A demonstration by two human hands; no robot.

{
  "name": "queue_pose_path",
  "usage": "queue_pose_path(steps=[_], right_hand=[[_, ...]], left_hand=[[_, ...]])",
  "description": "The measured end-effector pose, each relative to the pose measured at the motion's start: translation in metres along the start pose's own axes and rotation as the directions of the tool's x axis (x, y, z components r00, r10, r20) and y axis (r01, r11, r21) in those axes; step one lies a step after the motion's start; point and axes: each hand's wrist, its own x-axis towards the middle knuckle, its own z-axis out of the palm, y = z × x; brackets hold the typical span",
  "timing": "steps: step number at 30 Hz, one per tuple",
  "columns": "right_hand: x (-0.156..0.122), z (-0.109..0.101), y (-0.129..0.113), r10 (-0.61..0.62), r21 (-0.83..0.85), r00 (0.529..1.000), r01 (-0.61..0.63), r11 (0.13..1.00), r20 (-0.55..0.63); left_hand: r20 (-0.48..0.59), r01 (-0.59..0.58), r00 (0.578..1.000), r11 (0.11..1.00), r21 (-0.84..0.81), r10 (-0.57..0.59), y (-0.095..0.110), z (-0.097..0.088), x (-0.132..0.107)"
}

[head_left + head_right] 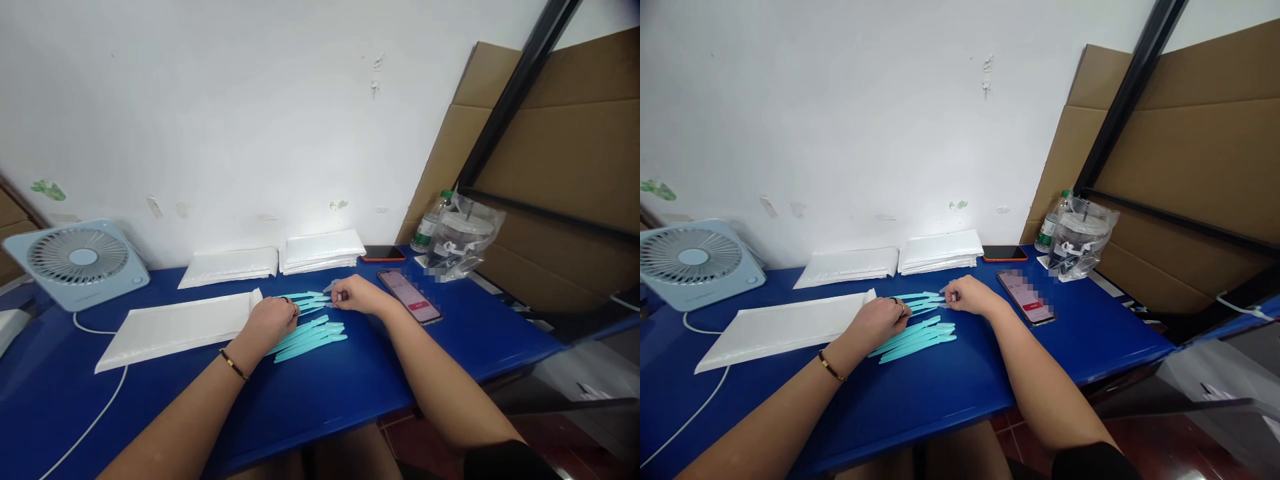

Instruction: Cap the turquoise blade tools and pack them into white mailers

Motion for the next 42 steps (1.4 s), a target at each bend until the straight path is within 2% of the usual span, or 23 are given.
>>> queue_pose_path(steps=[8, 15, 18, 21, 25, 29, 35, 39, 42], right_hand=[[0.005, 0.006, -0.008, -0.058, 0.001, 0.998, 0.058, 0.998, -0.003], [0.015, 0.02, -0.017, -0.129, -0.028, 0.992, 0.129, 0.991, -0.014], [0.015, 0.019, -0.012, -0.092, -0.005, 0.994, 0.092, 0.996, -0.057], [0.008, 0.005, 0.0, 0.001, -0.004, 0.987, -0.002, 1.0, -0.162], [-0.005, -0.019, 0.018, 0.116, -0.047, 0.959, -0.132, 0.99, -0.259], [-0.008, -0.022, 0.027, 0.095, -0.111, 0.975, -0.119, 0.987, -0.203], [0.003, -0.007, 0.033, -0.028, -0.157, 0.986, 0.002, 0.988, -0.162], [0.006, -0.005, 0.033, -0.055, -0.153, 0.983, 0.028, 0.988, -0.174], [0.005, -0.005, 0.026, 0.016, 0.023, 0.966, -0.011, 1.0, -0.256]], left_hand=[[-0.03, 0.0, 1.0, 0.998, -0.061, -0.001, -0.009, 0.012, 0.004], [-0.066, -0.041, 0.997, 0.984, -0.176, 0.029, -0.013, 0.017, 0.006], [-0.089, -0.016, 0.996, 0.977, -0.214, -0.003, -0.015, 0.017, 0.005], [-0.117, 0.017, 0.992, 0.961, -0.274, -0.051, -0.015, 0.013, 0.001], [0.005, 0.028, 1.0, 0.922, -0.386, -0.028, -0.012, 0.007, -0.006], [0.092, 0.034, 0.996, 0.894, -0.447, 0.009, -0.008, 0.007, -0.008], [0.077, 0.086, 0.995, 0.877, -0.473, -0.056, -0.008, 0.011, -0.005], [0.025, 0.107, 0.994, 0.873, -0.475, -0.108, -0.01, 0.011, -0.005], [0.013, 0.129, 0.99, 0.858, -0.498, -0.141, -0.012, 0.009, -0.005]])
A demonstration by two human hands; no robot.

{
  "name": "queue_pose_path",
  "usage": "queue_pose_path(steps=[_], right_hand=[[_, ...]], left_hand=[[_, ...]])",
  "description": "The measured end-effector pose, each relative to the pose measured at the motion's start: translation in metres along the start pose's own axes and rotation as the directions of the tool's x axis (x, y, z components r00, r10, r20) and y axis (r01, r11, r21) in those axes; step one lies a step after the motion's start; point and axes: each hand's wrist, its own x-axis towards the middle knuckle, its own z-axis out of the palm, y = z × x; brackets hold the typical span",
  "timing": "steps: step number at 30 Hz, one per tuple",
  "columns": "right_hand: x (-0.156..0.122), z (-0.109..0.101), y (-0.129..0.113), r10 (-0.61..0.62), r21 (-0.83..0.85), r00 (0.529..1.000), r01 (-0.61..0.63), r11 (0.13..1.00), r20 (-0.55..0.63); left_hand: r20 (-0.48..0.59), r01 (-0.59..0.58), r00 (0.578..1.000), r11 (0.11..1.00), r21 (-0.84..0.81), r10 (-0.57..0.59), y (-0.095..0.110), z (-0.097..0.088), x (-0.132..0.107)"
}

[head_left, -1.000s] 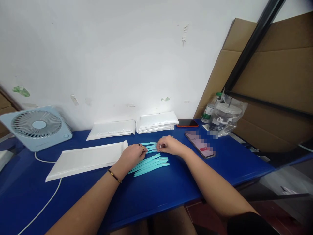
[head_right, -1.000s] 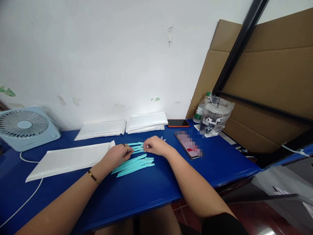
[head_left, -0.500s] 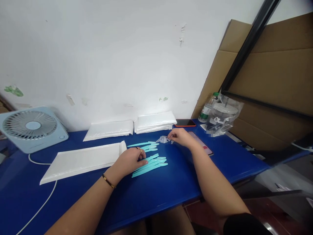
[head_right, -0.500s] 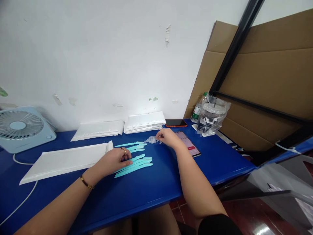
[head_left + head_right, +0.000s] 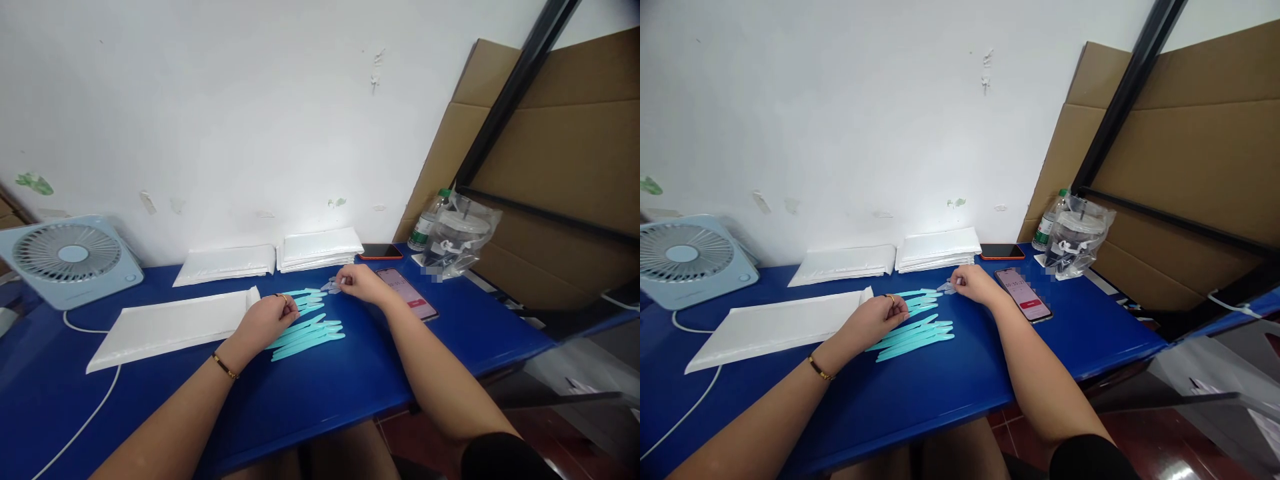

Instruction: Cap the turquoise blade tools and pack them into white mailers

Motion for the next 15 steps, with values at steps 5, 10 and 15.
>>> queue_pose_path(steps=[5, 10, 15], right_hand=[[0.001, 0.01, -0.025, 0.176, 0.635, 0.984, -0.112, 0.764, -0.038], [0.003, 0.019, -0.044, 0.235, 0.804, 0.972, -0.119, 0.582, -0.026], [0.003, 0.018, -0.047, 0.214, 0.804, 0.977, -0.121, 0.581, -0.007]], left_hand=[[-0.064, 0.027, 0.997, 0.991, -0.132, -0.035, -0.001, -0.002, 0.001], [-0.11, 0.027, 0.992, 0.968, -0.251, -0.056, -0.006, 0.0, 0.004], [-0.117, 0.039, 0.99, 0.963, -0.265, -0.073, -0.008, 0.0, 0.004]])
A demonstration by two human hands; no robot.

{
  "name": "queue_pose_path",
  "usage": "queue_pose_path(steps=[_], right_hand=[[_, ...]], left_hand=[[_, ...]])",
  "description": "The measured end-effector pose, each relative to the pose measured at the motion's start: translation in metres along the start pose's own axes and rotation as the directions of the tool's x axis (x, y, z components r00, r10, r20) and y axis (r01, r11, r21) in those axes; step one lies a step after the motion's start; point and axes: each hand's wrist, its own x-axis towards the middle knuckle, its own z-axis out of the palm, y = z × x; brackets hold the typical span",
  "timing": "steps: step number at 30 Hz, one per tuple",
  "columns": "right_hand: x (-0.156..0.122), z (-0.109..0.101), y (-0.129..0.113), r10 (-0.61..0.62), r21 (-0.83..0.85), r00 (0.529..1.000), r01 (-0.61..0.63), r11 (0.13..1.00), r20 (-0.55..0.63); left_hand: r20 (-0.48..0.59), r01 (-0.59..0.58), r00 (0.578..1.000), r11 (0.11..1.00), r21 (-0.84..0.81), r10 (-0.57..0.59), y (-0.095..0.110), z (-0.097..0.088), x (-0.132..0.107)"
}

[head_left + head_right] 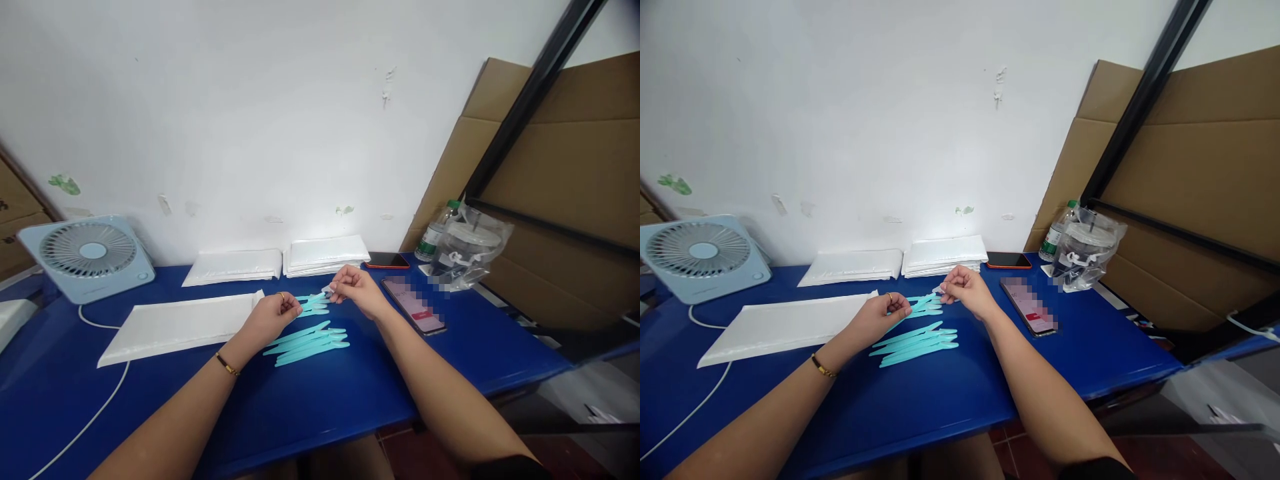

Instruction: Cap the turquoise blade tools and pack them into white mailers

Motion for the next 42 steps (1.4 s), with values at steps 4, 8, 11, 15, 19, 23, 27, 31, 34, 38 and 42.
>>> queue_pose_path(steps=[4, 8, 11, 15, 19, 23, 27, 31, 34, 38, 42], right_hand=[[0.0, 0.008, 0.004, 0.024, -0.008, 0.998, -0.024, 1.0, 0.054], [0.0, 0.012, 0.009, 0.073, -0.087, 0.983, -0.059, 0.994, 0.168], [0.001, -0.002, 0.009, 0.055, -0.381, 0.986, 0.01, 0.924, 0.159], [0.002, -0.032, 0.006, -0.078, -0.809, 0.994, 0.111, 0.578, 0.081], [0.004, -0.044, 0.012, -0.011, -0.897, 0.993, 0.113, 0.428, 0.12], [0.006, -0.043, 0.019, 0.016, -0.906, 0.99, 0.122, 0.405, 0.141], [0.004, -0.044, 0.015, 0.025, -0.908, 0.987, 0.135, 0.397, 0.158], [-0.001, -0.044, 0.007, 0.077, -0.85, 0.965, 0.181, 0.494, 0.25], [-0.003, -0.042, 0.004, 0.107, -0.797, 0.94, 0.209, 0.567, 0.323], [-0.003, -0.04, 0.006, 0.119, -0.805, 0.959, 0.145, 0.575, 0.258], [-0.001, -0.04, 0.008, 0.095, -0.819, 0.971, 0.13, 0.559, 0.219]], left_hand=[[0.005, -0.007, 1.0, 1.0, -0.009, 0.007, 0.003, -0.001, 0.0], [0.019, -0.02, 1.0, 0.999, 0.041, 0.019, 0.002, 0.0, 0.001], [-0.012, -0.033, 0.999, 0.981, 0.194, 0.036, -0.002, 0.0, 0.003], [-0.036, -0.08, 0.994, 0.93, 0.358, 0.1, -0.002, -0.002, 0.001], [0.109, -0.148, 0.987, 0.934, 0.326, 0.119, 0.004, -0.003, -0.005], [0.242, -0.176, 0.965, 0.932, 0.316, 0.1, 0.006, 0.0, -0.007], [0.206, -0.171, 0.974, 0.893, 0.416, 0.09, 0.003, 0.002, -0.005], [0.192, -0.233, 0.969, 0.819, 0.524, 0.153, 0.004, 0.003, -0.006], [0.193, -0.254, 0.966, 0.775, 0.578, 0.173, 0.01, 0.003, -0.008], [0.186, -0.234, 0.971, 0.752, 0.617, 0.15, 0.015, 0.003, -0.007], [0.198, -0.253, 0.966, 0.741, 0.622, 0.164, 0.013, 0.003, -0.006]])
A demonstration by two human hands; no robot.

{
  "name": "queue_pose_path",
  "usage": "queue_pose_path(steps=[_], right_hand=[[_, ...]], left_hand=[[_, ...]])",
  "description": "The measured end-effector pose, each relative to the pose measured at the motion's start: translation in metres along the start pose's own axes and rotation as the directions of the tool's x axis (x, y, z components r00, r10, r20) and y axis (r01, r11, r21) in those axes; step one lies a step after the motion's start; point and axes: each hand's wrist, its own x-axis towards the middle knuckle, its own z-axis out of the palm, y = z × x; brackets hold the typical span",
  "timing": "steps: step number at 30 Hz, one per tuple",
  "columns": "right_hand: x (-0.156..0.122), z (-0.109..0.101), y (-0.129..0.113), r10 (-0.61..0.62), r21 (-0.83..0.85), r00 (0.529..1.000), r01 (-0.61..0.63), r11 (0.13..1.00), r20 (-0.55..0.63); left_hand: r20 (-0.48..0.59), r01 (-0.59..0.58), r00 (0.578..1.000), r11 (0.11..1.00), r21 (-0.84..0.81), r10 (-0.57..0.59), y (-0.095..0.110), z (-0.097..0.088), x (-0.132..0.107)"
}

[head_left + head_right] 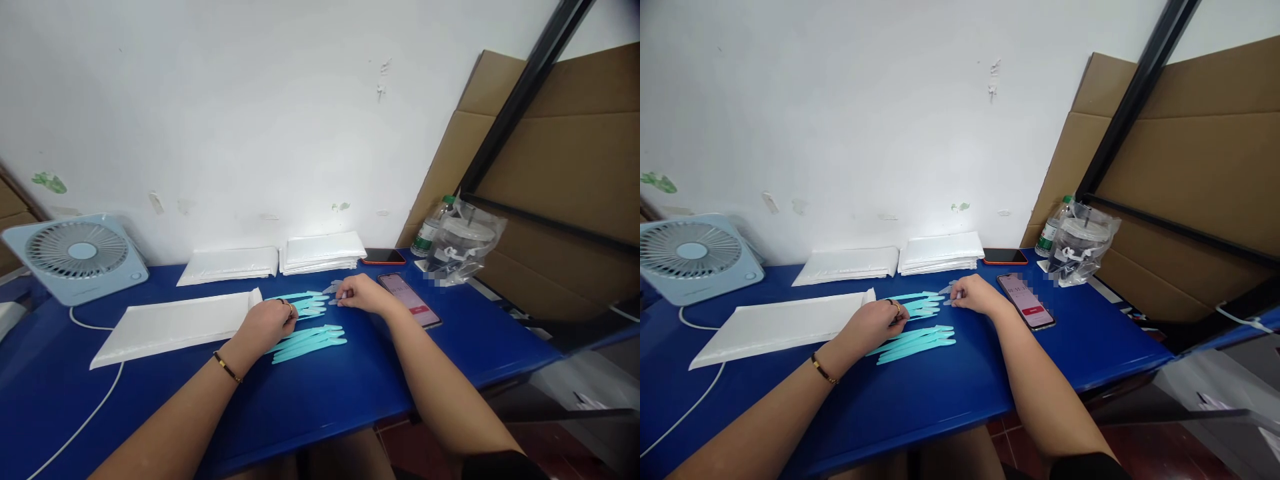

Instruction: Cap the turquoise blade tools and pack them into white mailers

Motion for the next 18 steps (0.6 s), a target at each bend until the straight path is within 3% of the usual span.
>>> queue_pose_path(steps=[5, 9, 18], right_hand=[[-0.002, -0.002, -0.004, -0.084, -0.053, 0.995, 0.087, 0.995, 0.054], [-0.004, -0.002, -0.013, -0.131, 0.026, 0.985, 0.129, 0.991, 0.116], [0.001, 0.009, -0.03, -0.251, -0.039, 0.962, 0.256, 0.966, 0.107]], left_hand=[[-0.014, 0.001, 1.0, 0.999, -0.037, -0.002, -0.002, 0.003, 0.0], [-0.021, 0.003, 1.0, 0.999, -0.047, -0.004, -0.003, 0.004, 0.0], [-0.016, -0.029, 0.999, 1.0, 0.0, 0.029, -0.002, 0.005, 0.001]])
